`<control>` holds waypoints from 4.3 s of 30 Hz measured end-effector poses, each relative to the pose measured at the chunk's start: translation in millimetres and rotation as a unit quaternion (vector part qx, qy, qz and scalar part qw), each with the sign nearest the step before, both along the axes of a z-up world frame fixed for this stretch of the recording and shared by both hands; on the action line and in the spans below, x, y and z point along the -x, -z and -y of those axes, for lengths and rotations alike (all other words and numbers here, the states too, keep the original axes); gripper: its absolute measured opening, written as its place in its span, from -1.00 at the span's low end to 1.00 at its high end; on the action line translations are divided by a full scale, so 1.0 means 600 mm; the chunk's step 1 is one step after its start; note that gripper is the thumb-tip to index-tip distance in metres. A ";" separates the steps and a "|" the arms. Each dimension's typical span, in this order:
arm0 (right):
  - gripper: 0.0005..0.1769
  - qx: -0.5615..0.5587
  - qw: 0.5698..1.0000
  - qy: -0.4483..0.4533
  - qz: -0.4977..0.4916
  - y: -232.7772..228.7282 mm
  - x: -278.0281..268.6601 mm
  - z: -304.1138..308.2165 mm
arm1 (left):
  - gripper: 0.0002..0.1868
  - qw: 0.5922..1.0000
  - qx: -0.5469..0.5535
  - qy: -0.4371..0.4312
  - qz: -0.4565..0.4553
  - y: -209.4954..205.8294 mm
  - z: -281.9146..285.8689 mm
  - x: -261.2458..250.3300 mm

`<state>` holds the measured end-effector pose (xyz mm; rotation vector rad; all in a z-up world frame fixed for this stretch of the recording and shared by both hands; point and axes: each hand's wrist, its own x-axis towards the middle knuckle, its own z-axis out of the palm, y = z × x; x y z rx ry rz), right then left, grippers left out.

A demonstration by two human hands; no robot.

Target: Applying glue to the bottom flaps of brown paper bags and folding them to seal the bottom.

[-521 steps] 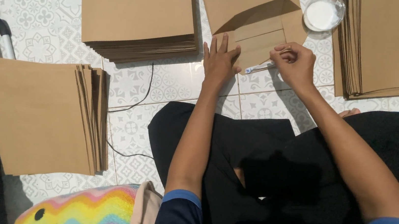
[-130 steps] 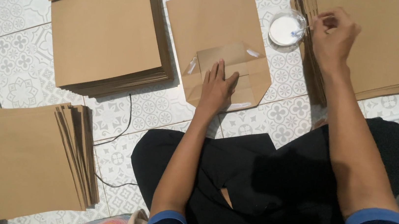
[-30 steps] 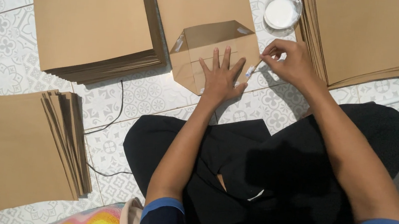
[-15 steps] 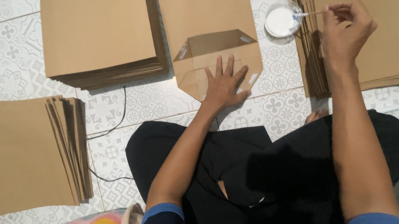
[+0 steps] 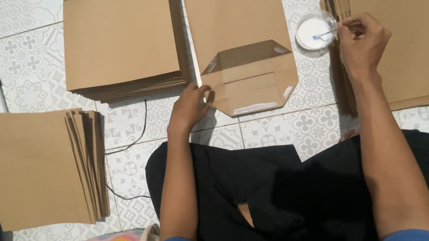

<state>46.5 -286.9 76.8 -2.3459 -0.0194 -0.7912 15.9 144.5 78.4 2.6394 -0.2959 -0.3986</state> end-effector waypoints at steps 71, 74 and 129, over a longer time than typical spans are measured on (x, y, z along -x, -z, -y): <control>-0.92 -0.038 0.906 -0.370 -0.200 -0.083 0.054 -0.261 | -0.42 0.977 0.187 -0.063 -0.075 0.089 0.034 -0.042; -0.91 -0.020 0.905 -0.379 -0.191 -0.076 0.058 -0.277 | -0.43 0.976 0.192 -0.064 -0.075 0.084 0.034 -0.039; -0.88 0.036 0.884 -0.402 -0.236 -0.106 0.049 -0.265 | -0.45 0.973 0.198 -0.084 -0.089 0.038 0.046 -0.031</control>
